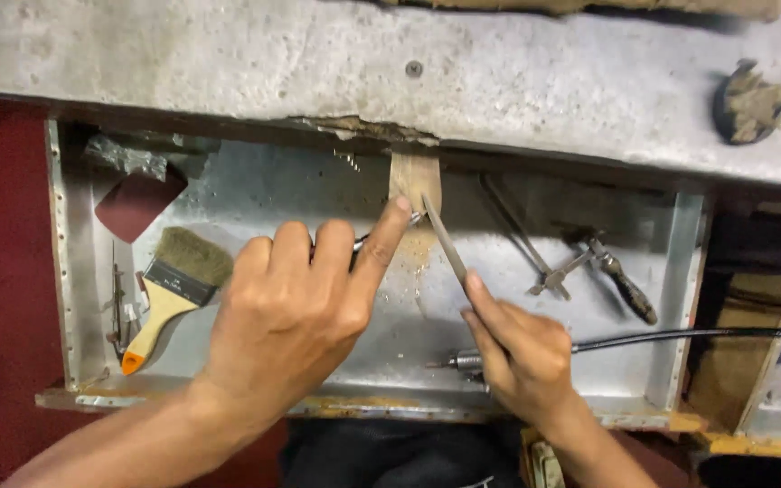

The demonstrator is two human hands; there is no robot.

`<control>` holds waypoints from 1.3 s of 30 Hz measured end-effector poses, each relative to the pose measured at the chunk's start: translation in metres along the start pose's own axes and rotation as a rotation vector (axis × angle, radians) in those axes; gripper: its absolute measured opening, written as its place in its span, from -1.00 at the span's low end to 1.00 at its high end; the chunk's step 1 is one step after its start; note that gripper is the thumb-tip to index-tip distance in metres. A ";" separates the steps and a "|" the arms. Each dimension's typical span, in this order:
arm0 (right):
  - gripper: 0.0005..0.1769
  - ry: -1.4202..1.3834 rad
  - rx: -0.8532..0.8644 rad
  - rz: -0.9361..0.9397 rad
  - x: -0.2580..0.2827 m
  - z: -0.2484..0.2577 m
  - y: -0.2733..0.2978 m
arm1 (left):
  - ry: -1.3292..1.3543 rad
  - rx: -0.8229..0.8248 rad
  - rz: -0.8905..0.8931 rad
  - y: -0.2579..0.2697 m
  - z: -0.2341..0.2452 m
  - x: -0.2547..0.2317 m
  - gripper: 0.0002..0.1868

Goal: Filing and shaping a small metal jewelry component on a wooden bench pin using a hand file and pliers.

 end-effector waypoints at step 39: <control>-0.51 0.019 -0.042 -0.006 0.001 0.001 0.010 | 0.051 -0.064 0.039 0.006 -0.004 -0.008 -0.38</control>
Point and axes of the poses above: each hand's wrist, its own y-axis away from the middle knuckle, its own z-axis out of the back of the hand, x = y × z, the point moved 5 cm from there along -y, towards the middle knuckle, and after that the axes turned 6 degrees about z, right-handed, at the moved point
